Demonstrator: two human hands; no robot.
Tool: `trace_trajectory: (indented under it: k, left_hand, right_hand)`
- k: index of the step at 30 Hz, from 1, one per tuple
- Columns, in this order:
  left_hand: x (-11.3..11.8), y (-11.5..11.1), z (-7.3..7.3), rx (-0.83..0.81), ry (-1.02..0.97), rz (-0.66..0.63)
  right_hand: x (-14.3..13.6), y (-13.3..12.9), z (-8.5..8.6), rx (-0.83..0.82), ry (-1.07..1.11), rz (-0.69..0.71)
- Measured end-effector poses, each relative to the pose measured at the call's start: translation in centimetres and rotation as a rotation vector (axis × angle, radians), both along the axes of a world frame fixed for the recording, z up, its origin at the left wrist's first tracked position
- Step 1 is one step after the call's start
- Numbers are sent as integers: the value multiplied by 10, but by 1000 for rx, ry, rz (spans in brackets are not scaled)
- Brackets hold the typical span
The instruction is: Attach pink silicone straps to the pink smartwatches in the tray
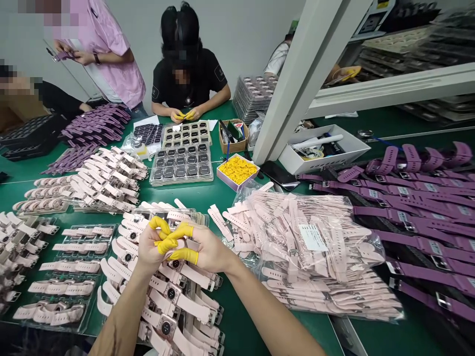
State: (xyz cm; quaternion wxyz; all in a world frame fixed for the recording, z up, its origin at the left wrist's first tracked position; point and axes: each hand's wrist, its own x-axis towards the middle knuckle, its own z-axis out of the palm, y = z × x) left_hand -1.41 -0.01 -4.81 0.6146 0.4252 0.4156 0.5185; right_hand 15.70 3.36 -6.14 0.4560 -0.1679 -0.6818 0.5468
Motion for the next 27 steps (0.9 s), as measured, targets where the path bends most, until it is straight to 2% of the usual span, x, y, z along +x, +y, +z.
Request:
trace_trajectory:
  k: [4,11,16,20,23,27]
  left_hand:
    - [3,1,2,6,65,79]
    - [-5,4,-5,-31,-2,-54]
    - [4,6,-4,4,96,33]
    - [2,6,-2,86,42,133]
    - [-2,7,-3,105,-34,111]
    - [-3,6,-8,123,27,95]
  right_hand:
    - [-1,0,0,86,-35,-33]
    - [2,1,0,118,-39,-72]
    - [1,1,-1,143,-118,-45]
    - [-2,-1,-4,23,-84,-50]
    - [-3,0,-9,-117,-23,-35]
    - [-1,3,-10,-103,-33,-53]
